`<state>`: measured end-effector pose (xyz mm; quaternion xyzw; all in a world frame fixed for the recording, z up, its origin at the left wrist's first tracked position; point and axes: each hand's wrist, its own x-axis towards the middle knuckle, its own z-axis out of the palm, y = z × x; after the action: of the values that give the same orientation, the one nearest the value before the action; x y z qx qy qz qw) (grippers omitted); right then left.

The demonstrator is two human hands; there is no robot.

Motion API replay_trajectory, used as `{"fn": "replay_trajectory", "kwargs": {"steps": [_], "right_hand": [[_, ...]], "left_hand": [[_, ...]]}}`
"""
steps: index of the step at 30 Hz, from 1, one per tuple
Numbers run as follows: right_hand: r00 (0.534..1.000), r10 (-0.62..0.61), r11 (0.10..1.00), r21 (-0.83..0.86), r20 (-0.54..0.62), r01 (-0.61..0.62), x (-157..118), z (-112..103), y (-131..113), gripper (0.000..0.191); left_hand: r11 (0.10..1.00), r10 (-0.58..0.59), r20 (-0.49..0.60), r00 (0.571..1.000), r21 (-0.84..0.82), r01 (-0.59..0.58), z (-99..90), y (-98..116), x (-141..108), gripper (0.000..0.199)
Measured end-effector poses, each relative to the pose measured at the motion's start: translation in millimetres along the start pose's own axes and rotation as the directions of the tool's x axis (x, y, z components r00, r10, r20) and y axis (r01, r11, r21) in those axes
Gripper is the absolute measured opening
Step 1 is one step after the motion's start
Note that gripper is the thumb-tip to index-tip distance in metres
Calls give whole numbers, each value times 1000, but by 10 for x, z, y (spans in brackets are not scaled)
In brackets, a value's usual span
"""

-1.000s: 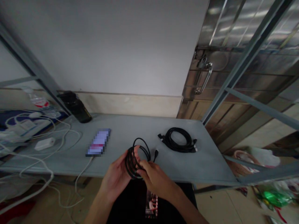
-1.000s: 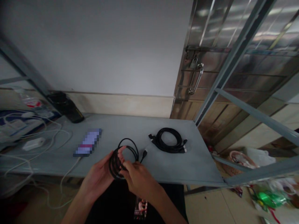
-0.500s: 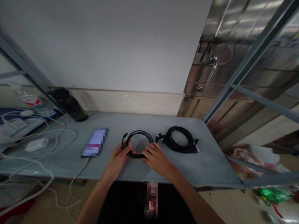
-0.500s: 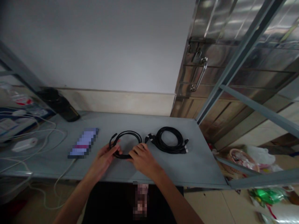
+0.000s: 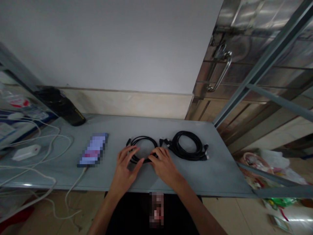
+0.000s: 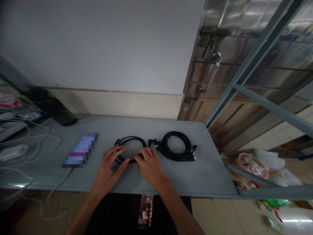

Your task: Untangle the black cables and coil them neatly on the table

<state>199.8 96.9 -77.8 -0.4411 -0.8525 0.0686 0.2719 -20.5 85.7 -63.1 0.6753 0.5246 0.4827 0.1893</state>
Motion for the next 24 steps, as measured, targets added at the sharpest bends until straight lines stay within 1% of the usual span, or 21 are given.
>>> {"fn": "replay_trajectory", "kwargs": {"steps": [1,3,5,7,12,16,19,21,23,24], "right_hand": [[1000,6,1000,7,-1,-6,0,-6,-4,20],[1000,17,999,31,-2,-17,-2,-24,-12,23],[999,34,998,60,-12,-33,-7,-39,-16,27],[998,59,995,89,-39,-55,-14,-42,-10,30],[986,121,984,142,-113,-105,-19,1,24,32],[974,119,983,159,-191,-89,-24,-17,9,23],[950,89,987,151,-301,-45,-87,-138,19,14],[924,80,993,107,-374,-43,-177,-272,88,15],[903,92,996,31,-419,-87,-299,-424,225,20],[897,108,992,-13,-428,-126,-367,-495,315,26]], "left_hand": [[1000,27,71,997,-10,-26,11,7,-10,33],[998,65,180,982,-6,-65,42,-1,-35,25],[995,86,244,966,24,-94,74,-35,-62,22],[994,86,264,961,42,-100,96,-81,-84,25],[994,56,221,974,78,-74,97,-171,-103,24],[988,50,131,990,140,-68,74,-209,-92,25],[979,61,82,995,187,-75,59,-229,-82,24],[972,96,70,993,209,-109,52,-235,-82,22],[961,155,59,986,223,-165,48,-231,-88,20],[954,188,58,980,229,-196,47,-224,-92,20]]}}
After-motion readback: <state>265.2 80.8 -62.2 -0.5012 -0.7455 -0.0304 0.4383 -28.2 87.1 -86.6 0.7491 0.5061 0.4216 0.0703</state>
